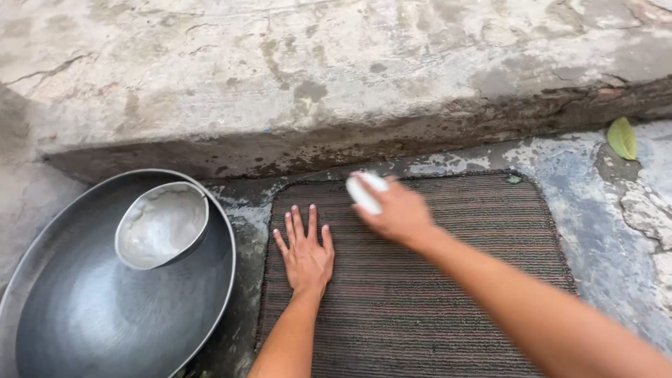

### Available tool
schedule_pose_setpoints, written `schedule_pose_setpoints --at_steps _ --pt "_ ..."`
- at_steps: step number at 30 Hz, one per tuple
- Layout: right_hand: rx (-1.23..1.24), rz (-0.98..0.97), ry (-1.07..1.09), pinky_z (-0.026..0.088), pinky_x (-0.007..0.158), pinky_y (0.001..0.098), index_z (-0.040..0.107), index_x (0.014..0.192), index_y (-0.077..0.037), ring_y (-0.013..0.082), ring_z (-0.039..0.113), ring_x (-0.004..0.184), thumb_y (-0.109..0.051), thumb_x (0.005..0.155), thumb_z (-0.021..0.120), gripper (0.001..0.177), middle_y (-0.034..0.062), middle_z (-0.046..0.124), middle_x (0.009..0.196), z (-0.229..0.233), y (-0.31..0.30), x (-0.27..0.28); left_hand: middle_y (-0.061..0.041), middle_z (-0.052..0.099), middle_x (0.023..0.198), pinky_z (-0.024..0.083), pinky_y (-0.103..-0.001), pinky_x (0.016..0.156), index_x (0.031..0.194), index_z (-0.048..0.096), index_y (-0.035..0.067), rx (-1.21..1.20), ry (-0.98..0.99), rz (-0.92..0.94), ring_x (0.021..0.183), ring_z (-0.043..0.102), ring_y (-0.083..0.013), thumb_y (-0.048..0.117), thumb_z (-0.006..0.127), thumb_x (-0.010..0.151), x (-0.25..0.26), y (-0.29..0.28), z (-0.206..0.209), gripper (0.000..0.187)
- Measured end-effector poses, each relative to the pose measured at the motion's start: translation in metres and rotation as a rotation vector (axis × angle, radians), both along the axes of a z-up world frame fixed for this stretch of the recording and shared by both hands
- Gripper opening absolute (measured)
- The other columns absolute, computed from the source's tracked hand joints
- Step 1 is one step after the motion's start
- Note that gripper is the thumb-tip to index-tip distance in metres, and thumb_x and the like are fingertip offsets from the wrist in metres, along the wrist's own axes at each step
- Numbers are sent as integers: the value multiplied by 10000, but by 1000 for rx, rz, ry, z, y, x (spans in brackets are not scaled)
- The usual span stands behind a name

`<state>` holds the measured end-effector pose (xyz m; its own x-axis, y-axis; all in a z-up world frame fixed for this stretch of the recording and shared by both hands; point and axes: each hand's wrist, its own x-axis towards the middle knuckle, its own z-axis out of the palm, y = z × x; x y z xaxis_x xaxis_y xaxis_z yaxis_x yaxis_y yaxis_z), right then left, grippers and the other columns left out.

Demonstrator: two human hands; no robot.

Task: Scrub a small rug using a brush and water.

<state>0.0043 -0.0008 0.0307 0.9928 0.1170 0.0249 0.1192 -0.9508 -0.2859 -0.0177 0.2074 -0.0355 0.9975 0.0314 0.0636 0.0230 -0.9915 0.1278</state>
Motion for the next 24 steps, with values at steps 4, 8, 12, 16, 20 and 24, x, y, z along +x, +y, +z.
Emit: schedule_pose_setpoints --at_steps 4,8,12,16,20,24 --pt "-34 36 32 607 750 467 348 1569 -412 365 691 961 -597 949 525 672 247 569 1249 -19 60 0 -81 88 1700 -18 -521 1238 1621 178 292 15 -48 -16 1557 54 -244 490 216 1040 4 6 -17 615" --pt "-56 261 -209 589 803 487 324 1579 -451 392 680 990 -541 950 545 673 264 589 1266 -42 9 -5 -74 103 1703 -6 -511 1244 1621 196 294 -10 -70 -18 1564 65 -240 484 224 1043 7 0 -10 609" --pt "-144 289 -87 577 913 509 246 1579 -517 452 657 1115 -590 988 473 637 350 499 1389 -40 -87 -4 -76 128 1704 14 -508 1256 1628 210 285 -19 -56 -15 1566 89 -256 482 237 1051 -2 5 -14 610" --pt "-176 57 50 632 830 476 214 1576 -549 425 702 1049 -628 969 419 645 313 511 1387 -26 -171 -32 -83 131 1695 14 -518 1248 1626 209 286 -44 -86 -25 1556 99 -259 473 245 1048 2 5 -18 609" --pt "-316 -208 38 624 738 465 189 1621 -492 366 709 999 -581 998 422 672 246 576 1241 -17 -169 -47 -88 134 1697 18 -525 1250 1628 212 279 -7 -84 -29 1560 101 -263 473 256 1053 4 8 -12 609" --pt "-566 -51 -90 512 732 441 199 1628 -393 293 627 957 -517 990 463 702 220 584 1196 -15 -87 -67 -85 138 1708 29 -528 1255 1630 215 279 23 -78 -21 1569 103 -260 479 253 1059 -1 5 -23 607"
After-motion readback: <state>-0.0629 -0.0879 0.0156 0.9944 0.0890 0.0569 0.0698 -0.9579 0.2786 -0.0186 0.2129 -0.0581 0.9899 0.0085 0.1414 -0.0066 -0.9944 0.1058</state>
